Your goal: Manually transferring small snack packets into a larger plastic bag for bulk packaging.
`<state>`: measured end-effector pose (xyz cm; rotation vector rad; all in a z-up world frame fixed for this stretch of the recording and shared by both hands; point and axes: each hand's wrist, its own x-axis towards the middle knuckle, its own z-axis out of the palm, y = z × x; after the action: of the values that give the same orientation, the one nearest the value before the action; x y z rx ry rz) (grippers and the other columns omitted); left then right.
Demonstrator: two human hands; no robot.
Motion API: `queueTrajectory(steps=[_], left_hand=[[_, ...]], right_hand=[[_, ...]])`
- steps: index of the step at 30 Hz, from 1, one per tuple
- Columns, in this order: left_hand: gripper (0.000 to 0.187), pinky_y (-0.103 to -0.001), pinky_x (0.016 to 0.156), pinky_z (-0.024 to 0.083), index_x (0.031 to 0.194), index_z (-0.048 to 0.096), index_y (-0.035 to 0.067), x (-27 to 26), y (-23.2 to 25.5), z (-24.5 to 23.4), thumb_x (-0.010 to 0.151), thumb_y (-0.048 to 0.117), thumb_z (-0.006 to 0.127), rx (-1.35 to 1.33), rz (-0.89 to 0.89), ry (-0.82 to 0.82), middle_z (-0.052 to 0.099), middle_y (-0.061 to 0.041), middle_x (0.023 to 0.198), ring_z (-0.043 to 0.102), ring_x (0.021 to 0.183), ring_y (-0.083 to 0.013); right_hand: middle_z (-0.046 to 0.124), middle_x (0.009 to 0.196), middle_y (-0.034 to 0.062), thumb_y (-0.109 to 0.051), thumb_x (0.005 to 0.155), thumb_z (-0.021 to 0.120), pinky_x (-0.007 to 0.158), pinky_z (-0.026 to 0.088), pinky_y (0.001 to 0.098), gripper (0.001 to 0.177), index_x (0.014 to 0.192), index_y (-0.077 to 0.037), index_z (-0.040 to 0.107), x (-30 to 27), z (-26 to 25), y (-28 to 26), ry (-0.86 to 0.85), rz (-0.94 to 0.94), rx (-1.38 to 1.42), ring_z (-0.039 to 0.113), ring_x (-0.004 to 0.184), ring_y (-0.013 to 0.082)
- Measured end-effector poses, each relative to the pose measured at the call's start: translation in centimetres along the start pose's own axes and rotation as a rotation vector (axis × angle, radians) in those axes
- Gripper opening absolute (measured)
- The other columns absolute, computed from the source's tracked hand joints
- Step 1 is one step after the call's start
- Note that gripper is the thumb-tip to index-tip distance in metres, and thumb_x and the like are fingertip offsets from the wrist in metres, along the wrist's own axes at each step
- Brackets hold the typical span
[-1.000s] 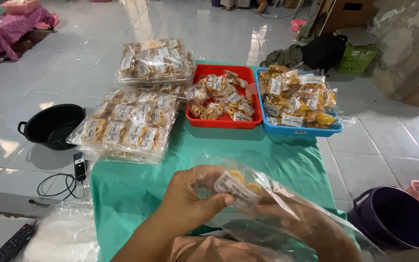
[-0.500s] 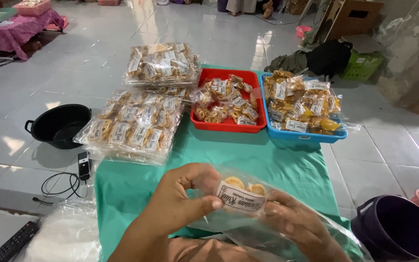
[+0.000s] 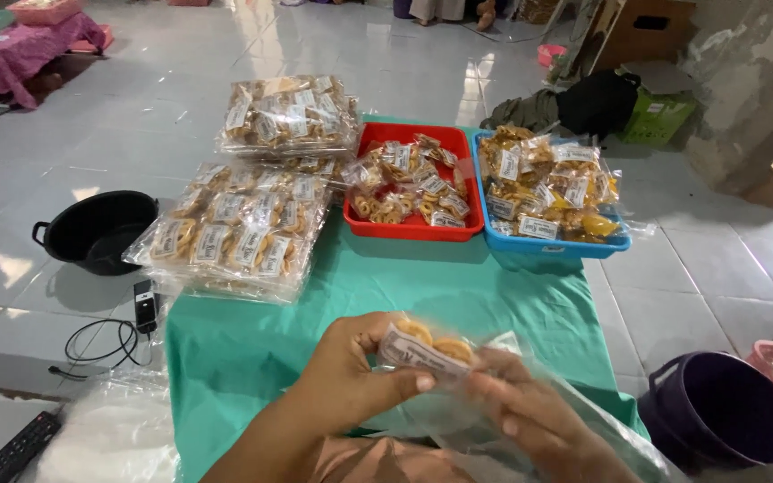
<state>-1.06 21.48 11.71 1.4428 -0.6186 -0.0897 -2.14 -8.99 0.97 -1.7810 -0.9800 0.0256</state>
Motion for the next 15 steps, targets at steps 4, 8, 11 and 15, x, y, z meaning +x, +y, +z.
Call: queueTrajectory(steps=[4,8,11,15], left_hand=[[0.023,-0.029,0.077,0.058,0.100,0.082,0.012,1.0,-2.6,-0.3,0.082,0.026,0.084,0.052,-0.042,-0.004,0.080,-0.001,0.101,0.073,0.090,-0.0116],[0.032,-0.029,0.074,0.057,0.102,0.082,0.005,2.2,-5.2,-0.2,0.080,0.027,0.084,-0.114,-0.172,-0.013,0.081,-0.005,0.097,0.072,0.089,-0.0129],[0.023,-0.032,0.068,0.060,0.097,0.080,0.002,3.3,-8.0,-0.5,0.078,0.014,0.084,-0.170,-0.274,0.032,0.081,-0.009,0.090,0.075,0.080,-0.0171],[0.017,-0.034,0.064,0.053,0.089,0.078,0.005,4.9,-11.4,-1.8,0.076,0.015,0.083,-0.154,-0.399,0.191,0.077,-0.011,0.071,0.071,0.061,-0.0207]], right_hand=[[0.041,0.152,0.0177,-0.024,0.105,0.044,0.109,0.049,0.0403,0.053,0.151,0.004,0.047,3.2,-0.9,-3.6,-0.043,-0.045,0.075,0.044,0.141,0.0354],[0.042,0.153,0.0194,-0.021,0.108,0.044,0.122,0.035,0.0526,0.050,0.152,0.002,0.047,3.8,-1.4,-2.7,-0.030,-0.103,0.111,0.044,0.145,0.0368],[0.039,0.159,0.0193,-0.027,0.112,0.043,0.122,0.036,0.0515,0.050,0.153,0.003,0.044,4.0,-2.1,0.0,-0.066,-0.136,0.133,0.042,0.148,0.0356],[0.011,0.172,0.0215,-0.002,0.113,0.044,0.123,0.029,0.0640,0.051,0.161,-0.019,0.035,3.1,-1.8,3.2,-0.114,-0.009,0.784,0.019,0.157,0.0477]])
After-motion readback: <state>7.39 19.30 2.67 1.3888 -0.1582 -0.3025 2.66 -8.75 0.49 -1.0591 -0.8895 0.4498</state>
